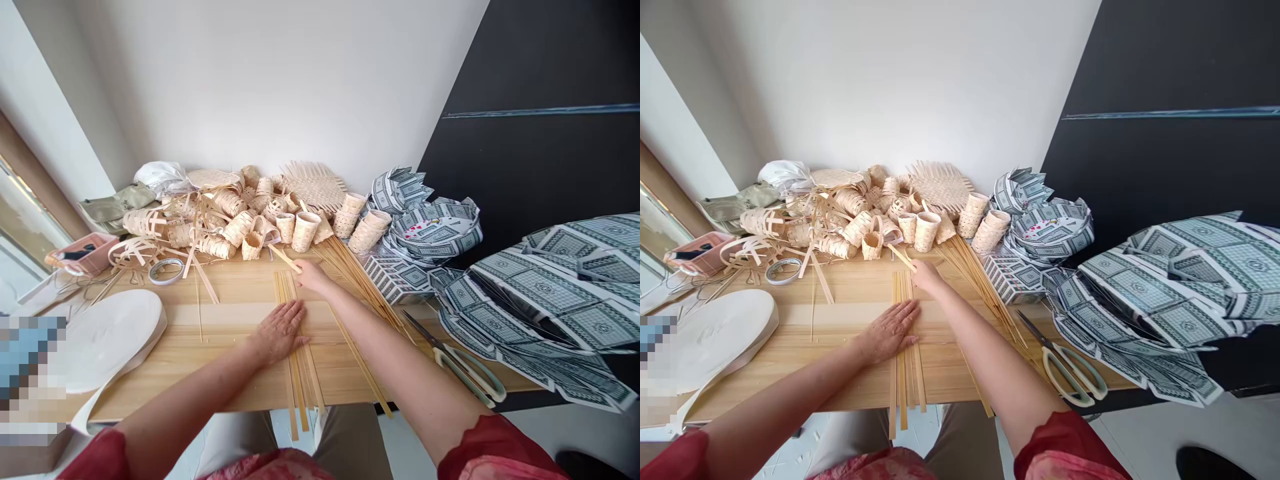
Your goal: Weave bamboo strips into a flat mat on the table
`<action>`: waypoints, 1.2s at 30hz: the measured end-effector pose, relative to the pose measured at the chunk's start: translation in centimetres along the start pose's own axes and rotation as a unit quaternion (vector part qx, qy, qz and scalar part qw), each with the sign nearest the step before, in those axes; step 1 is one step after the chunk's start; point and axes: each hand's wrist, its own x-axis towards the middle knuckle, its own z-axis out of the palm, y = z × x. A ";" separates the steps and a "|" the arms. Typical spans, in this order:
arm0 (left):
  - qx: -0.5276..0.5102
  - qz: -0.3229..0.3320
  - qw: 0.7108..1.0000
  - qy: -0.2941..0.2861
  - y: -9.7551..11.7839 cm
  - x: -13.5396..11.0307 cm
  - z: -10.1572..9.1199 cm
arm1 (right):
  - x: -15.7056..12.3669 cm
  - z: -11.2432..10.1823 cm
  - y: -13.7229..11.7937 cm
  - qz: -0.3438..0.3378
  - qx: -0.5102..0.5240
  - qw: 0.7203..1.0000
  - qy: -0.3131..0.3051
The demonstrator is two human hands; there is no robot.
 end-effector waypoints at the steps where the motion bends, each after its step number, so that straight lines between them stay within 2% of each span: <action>1: -0.002 -0.001 1.000 0.002 0.0 0.0 0.0 | 0.4 0.1 -0.2 -0.011 -0.009 1.000 -0.003; 5: -0.008 0.002 1.000 0.008 0.0 0.0 0.1 | 1.6 0.7 -0.5 -0.036 -0.023 0.999 -0.016; 12: -0.003 0.011 1.000 0.017 -0.1 0.0 0.2 | 2.3 1.3 0.0 -0.040 -0.007 0.999 -0.031; 20: 0.003 0.009 1.000 0.029 -0.2 0.0 0.7 | 2.5 1.6 0.2 -0.051 -0.014 0.998 -0.017; 28: 0.003 0.007 1.000 0.026 -0.2 0.1 0.6 | 2.7 1.8 0.3 -0.053 -0.006 0.998 -0.016; 36: -0.001 0.009 1.000 -0.003 -0.1 0.2 0.1 | 3.0 2.2 0.7 -0.027 0.002 0.999 -0.021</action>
